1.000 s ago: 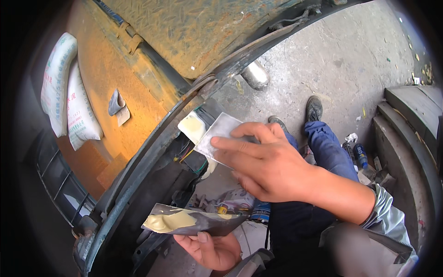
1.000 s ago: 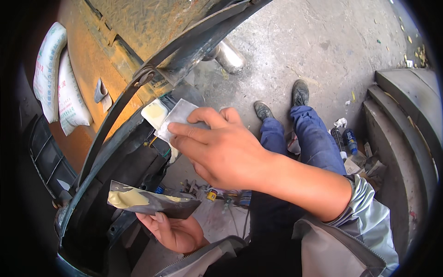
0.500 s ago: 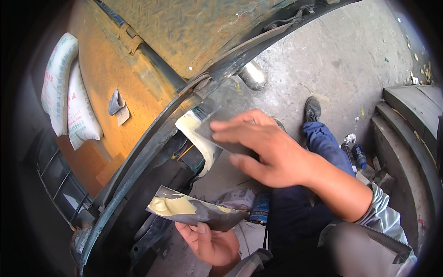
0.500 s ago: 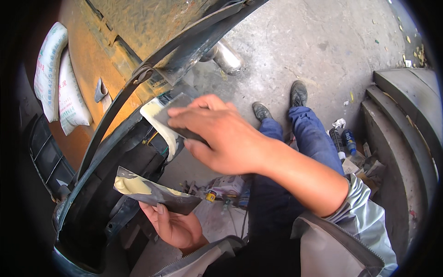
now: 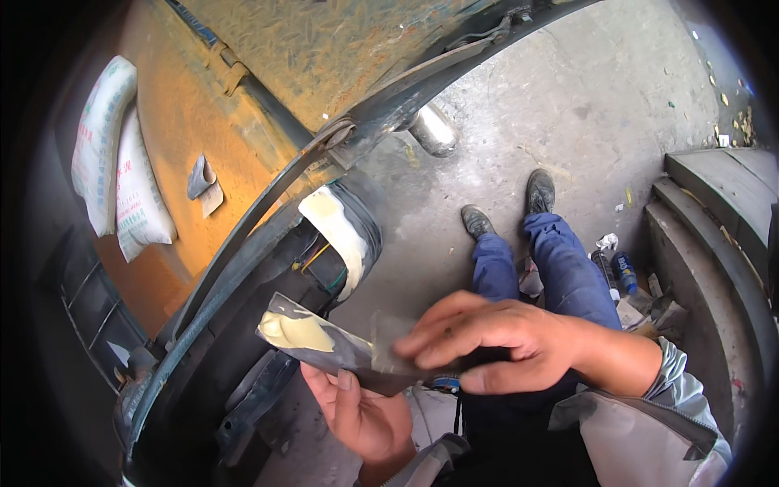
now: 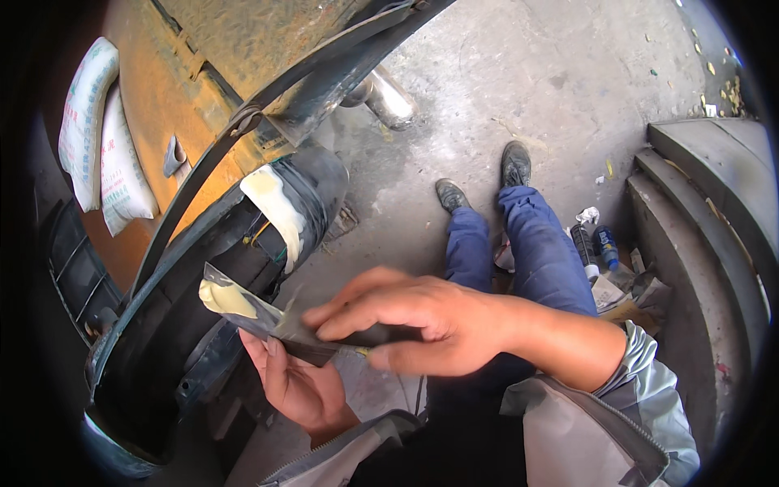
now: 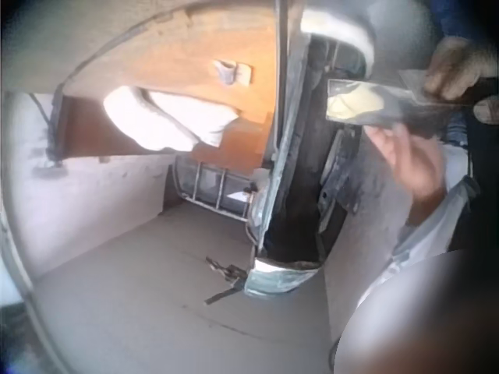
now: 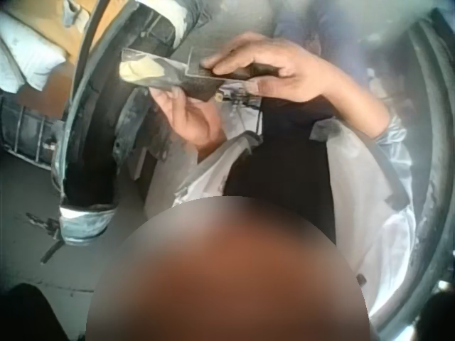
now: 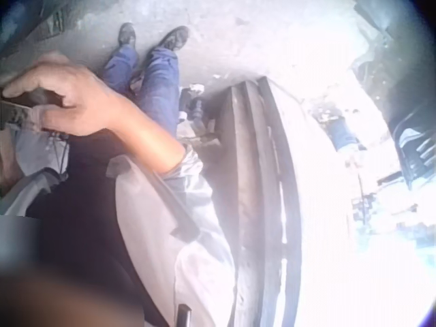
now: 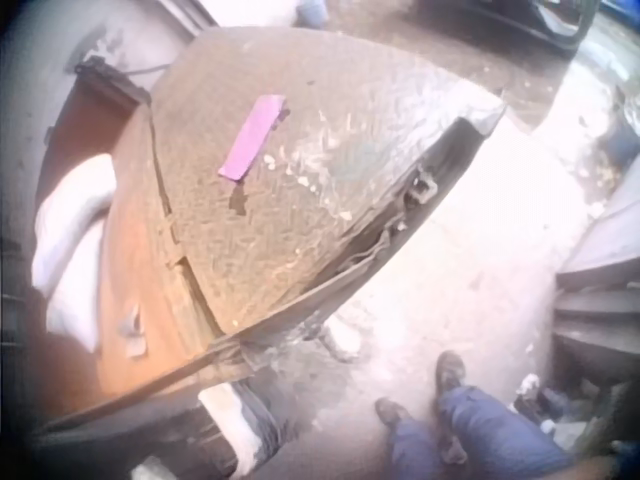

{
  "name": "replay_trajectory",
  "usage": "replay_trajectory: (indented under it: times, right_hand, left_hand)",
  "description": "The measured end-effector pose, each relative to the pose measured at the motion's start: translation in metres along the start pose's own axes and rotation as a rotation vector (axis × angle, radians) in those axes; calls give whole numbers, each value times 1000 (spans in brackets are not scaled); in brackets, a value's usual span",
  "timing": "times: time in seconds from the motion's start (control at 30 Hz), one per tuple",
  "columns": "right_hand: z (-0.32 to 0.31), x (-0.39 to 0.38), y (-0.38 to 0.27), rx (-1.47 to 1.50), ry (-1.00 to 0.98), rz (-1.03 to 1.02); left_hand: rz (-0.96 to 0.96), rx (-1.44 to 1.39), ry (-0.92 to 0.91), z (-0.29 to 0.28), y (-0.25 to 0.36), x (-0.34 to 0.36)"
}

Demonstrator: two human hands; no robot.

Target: The person applies body filler to a black car bumper using a metal putty knife, spreading and smoothing the compound across several areas. The person works on different sections of the bumper, including the lower edge and a curved area near the headlight.

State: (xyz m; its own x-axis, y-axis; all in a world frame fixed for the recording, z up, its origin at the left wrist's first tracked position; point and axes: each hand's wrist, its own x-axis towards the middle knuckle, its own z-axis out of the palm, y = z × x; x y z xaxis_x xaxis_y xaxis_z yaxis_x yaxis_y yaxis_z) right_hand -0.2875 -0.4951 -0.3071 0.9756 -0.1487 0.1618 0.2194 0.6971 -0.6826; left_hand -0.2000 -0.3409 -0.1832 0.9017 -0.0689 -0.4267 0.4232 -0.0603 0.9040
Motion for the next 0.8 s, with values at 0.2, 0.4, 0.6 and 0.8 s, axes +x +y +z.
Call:
replay_trajectory:
  times: [0.2, 0.4, 0.6, 0.8]
  right_hand:
    - [-5, -21, -17, -687, 156, 92]
    - [23, -2, -40, -1121, 157, -76]
    - [27, -30, -34, -1182, 10, 88]
    - [17, -15, -15, -1324, 166, 76]
  left_hand:
    - [108, 58, -52, 3, -6, -3]
    - [192, 163, -49, 0, -14, -18]
    - [207, 184, -42, -12, -12, -21]
    - [222, 164, -138, -65, -19, -40]
